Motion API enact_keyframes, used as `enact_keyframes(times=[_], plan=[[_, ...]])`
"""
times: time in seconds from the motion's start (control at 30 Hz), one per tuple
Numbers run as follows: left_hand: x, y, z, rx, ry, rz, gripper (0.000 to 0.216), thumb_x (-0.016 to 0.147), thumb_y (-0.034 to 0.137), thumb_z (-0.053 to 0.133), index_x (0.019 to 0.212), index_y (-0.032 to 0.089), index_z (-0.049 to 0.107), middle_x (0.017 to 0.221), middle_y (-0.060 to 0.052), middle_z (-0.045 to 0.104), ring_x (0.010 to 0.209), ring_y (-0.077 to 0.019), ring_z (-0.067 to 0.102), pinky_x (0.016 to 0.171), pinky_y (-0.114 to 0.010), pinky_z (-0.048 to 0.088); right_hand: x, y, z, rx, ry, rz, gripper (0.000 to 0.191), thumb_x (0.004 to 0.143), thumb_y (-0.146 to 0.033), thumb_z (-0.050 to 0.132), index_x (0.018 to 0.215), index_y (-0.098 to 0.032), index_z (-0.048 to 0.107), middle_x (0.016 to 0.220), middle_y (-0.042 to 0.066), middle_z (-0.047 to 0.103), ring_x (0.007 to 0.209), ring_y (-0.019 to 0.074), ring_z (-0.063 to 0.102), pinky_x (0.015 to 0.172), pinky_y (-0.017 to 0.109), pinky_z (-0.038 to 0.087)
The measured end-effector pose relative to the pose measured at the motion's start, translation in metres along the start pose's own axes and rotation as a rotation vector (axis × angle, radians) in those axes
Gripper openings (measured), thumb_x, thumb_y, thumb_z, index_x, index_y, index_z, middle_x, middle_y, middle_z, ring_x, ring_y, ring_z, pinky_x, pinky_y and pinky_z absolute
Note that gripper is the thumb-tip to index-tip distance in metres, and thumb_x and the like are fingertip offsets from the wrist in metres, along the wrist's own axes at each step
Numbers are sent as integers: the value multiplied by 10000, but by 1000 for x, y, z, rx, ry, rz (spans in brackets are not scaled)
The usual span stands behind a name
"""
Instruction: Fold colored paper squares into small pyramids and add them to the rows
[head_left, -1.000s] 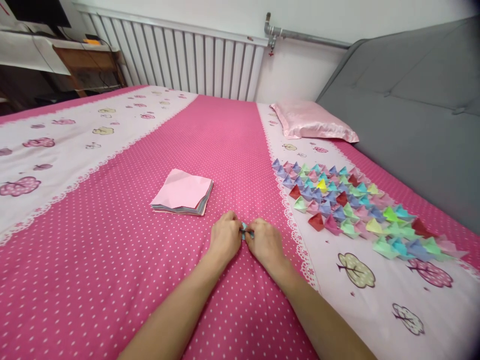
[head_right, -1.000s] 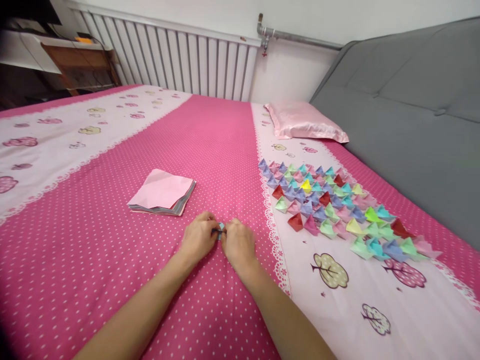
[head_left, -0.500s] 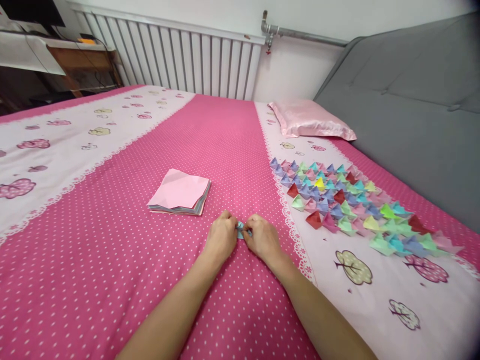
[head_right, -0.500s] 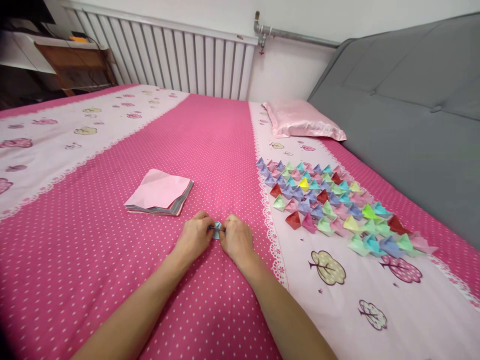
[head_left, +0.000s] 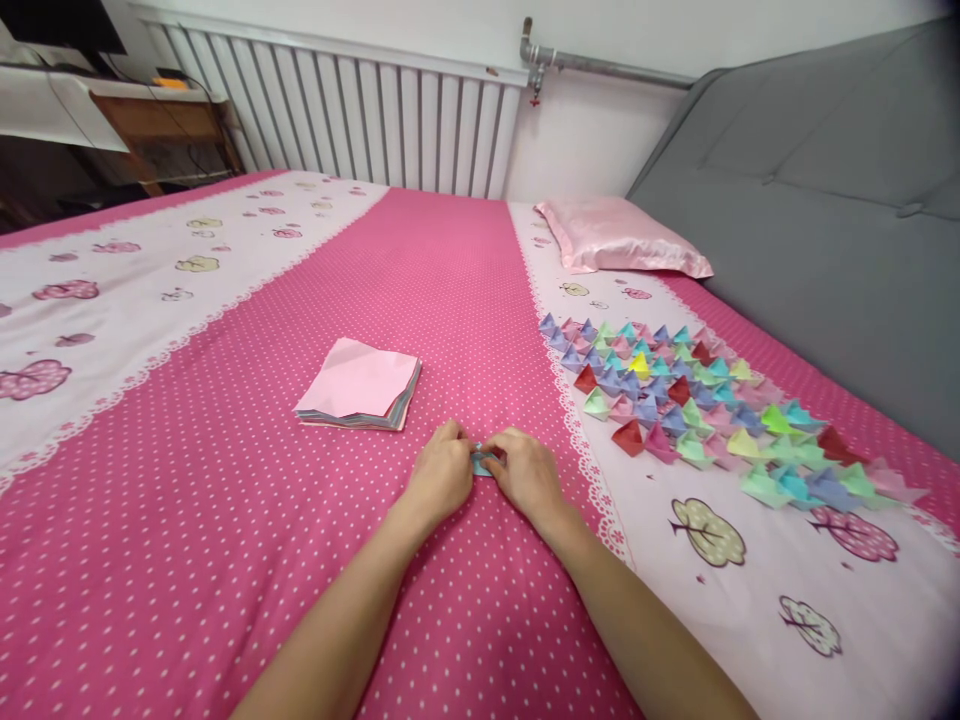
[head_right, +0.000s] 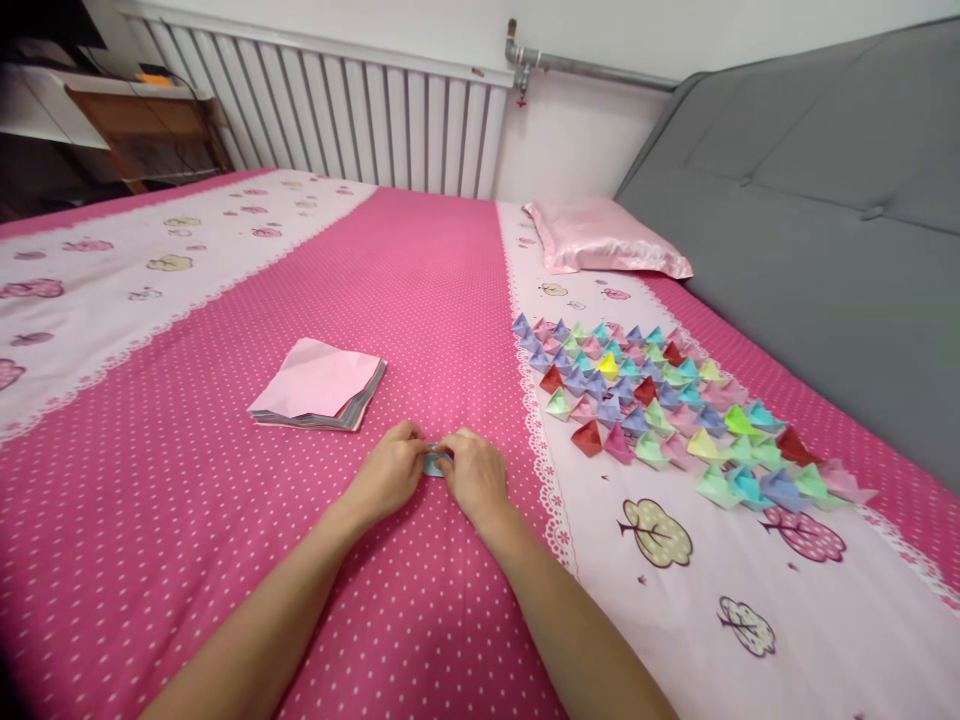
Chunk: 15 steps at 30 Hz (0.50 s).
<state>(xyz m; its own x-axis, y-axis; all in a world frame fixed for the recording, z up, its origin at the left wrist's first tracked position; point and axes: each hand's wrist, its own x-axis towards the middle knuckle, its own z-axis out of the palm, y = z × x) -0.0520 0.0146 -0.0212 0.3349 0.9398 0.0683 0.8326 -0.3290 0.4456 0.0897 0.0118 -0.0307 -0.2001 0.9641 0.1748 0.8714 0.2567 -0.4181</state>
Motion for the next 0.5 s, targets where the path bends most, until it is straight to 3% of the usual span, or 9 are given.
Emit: enact_keyframes(times=[0.37,0.5], plan=[[1,0,11,-4,69,-32,176,704,92,446,757,114,612,875,-115,536,841,-214,508,793,-345,417,7,9,14,204,23,-70,37,743,-215,627,777,-213,642,808,8,577,675,131,534,613,236,386],[2,0,12,-166,136,-16,189,669,69,475,795,124,606,865,-107,539,863,-231,514,798,-373,419,5,7,10,238,45,-113,70,749,-175,595,771,-217,646,830,14,579,735,147,550,634,244,404]])
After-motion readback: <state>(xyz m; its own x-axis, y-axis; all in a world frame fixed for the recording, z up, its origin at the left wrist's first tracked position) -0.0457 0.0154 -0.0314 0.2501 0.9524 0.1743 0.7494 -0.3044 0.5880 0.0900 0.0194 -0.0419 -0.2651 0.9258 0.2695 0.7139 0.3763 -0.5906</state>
